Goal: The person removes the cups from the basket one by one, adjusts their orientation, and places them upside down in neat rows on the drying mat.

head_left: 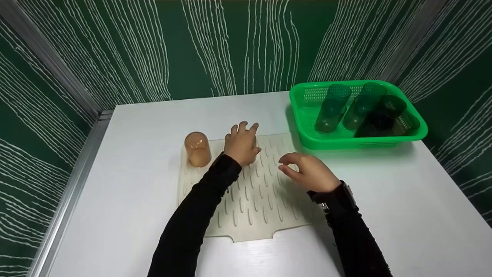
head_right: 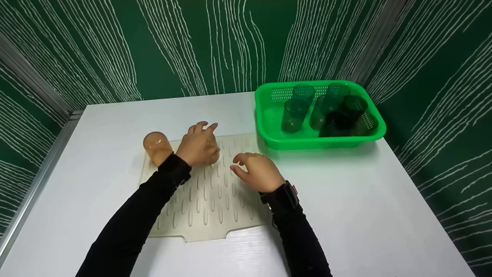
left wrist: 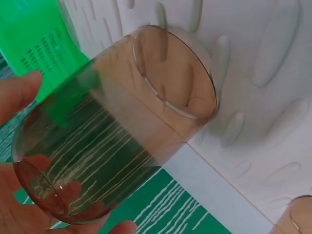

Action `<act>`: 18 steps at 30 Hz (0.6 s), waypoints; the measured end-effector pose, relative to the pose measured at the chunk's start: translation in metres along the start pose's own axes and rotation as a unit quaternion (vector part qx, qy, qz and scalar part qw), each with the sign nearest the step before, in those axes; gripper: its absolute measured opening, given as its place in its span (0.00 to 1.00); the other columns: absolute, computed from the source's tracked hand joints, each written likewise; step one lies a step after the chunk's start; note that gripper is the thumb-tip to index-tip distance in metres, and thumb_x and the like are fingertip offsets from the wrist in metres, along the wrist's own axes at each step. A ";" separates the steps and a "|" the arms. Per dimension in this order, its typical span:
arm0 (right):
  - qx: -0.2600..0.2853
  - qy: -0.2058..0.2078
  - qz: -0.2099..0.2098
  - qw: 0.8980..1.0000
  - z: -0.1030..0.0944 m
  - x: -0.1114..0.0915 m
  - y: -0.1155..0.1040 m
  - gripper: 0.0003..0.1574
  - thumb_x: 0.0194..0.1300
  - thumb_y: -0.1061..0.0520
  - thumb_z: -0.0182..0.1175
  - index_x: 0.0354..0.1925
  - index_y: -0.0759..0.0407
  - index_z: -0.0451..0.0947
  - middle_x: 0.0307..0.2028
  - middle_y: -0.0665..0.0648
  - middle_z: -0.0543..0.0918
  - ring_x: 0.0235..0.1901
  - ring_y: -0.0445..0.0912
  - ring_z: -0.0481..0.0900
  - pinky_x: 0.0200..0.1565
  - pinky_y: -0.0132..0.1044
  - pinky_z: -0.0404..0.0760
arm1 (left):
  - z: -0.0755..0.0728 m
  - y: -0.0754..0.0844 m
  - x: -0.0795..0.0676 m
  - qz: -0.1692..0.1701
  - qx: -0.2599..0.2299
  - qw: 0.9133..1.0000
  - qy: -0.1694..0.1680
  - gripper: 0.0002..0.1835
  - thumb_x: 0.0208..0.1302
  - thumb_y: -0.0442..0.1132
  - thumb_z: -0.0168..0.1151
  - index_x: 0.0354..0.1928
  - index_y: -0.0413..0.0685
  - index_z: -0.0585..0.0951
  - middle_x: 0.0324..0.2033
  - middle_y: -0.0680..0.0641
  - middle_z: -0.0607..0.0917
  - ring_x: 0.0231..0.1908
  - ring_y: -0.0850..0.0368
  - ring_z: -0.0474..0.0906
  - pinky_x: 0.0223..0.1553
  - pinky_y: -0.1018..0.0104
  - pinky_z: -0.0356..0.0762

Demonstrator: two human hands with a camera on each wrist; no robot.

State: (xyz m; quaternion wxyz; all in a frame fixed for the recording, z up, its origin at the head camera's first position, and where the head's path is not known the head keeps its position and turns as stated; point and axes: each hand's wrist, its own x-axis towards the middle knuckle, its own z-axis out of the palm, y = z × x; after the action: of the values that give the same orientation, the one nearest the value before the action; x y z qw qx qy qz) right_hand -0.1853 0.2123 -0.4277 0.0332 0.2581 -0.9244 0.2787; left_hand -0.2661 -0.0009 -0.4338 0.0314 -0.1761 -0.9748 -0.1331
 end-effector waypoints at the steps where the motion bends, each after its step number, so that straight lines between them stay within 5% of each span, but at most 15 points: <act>1: 0.000 0.000 -0.001 1.000 0.000 0.000 0.000 0.14 0.70 0.53 0.59 0.46 0.59 0.83 0.45 0.58 0.87 0.49 0.51 0.84 0.54 0.48 0.79 | 0.000 0.000 -0.001 0.002 -0.001 1.000 0.004 0.40 0.62 0.52 0.66 0.73 0.55 0.62 0.70 0.39 0.64 0.69 0.38 0.61 0.61 0.42 0.69; 8: 0.002 -0.004 -0.001 1.000 0.001 0.001 0.001 0.14 0.70 0.53 0.59 0.46 0.60 0.83 0.45 0.59 0.87 0.49 0.51 0.84 0.54 0.49 0.80 | -0.001 -0.004 -0.013 0.025 -0.012 0.999 0.044 0.41 0.60 0.50 0.69 0.73 0.51 0.63 0.71 0.37 0.60 0.72 0.33 0.54 0.66 0.35 0.62; 18: -0.002 0.002 -0.002 1.000 0.001 0.001 0.001 0.13 0.69 0.53 0.60 0.46 0.59 0.83 0.44 0.56 0.88 0.48 0.50 0.85 0.53 0.48 0.80 | -0.005 -0.006 -0.050 0.064 -0.019 0.988 0.140 0.40 0.60 0.51 0.69 0.71 0.46 0.65 0.69 0.34 0.63 0.70 0.29 0.58 0.64 0.35 0.64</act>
State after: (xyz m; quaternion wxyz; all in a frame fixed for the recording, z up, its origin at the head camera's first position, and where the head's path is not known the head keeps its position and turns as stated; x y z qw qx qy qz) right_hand -0.1865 0.2124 -0.4291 0.0359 0.2591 -0.9244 0.2777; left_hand -0.2218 -0.0247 -0.4361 0.1726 -0.2182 -0.9448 -0.1728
